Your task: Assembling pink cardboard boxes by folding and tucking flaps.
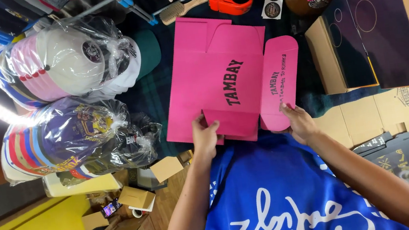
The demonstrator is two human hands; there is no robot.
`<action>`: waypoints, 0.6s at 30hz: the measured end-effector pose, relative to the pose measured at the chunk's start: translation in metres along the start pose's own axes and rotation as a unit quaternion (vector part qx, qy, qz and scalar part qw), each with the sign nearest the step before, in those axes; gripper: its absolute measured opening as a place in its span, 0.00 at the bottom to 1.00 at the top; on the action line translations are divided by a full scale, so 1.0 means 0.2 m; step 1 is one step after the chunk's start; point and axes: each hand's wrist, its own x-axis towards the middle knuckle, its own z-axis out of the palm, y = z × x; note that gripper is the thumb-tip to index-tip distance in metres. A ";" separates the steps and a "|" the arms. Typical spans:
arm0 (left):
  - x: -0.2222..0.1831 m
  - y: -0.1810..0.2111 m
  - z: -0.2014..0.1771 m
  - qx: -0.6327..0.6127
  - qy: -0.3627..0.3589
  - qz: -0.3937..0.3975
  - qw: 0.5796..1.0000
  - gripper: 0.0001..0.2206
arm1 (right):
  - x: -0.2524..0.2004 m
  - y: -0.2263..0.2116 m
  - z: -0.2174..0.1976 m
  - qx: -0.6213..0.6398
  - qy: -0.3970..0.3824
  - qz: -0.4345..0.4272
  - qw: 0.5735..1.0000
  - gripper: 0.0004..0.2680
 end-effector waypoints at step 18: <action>-0.39 0.44 -0.62 -0.267 -0.358 0.180 0.877 0.45 | -0.80 -0.90 0.68 0.031 -0.177 -0.296 0.938 0.04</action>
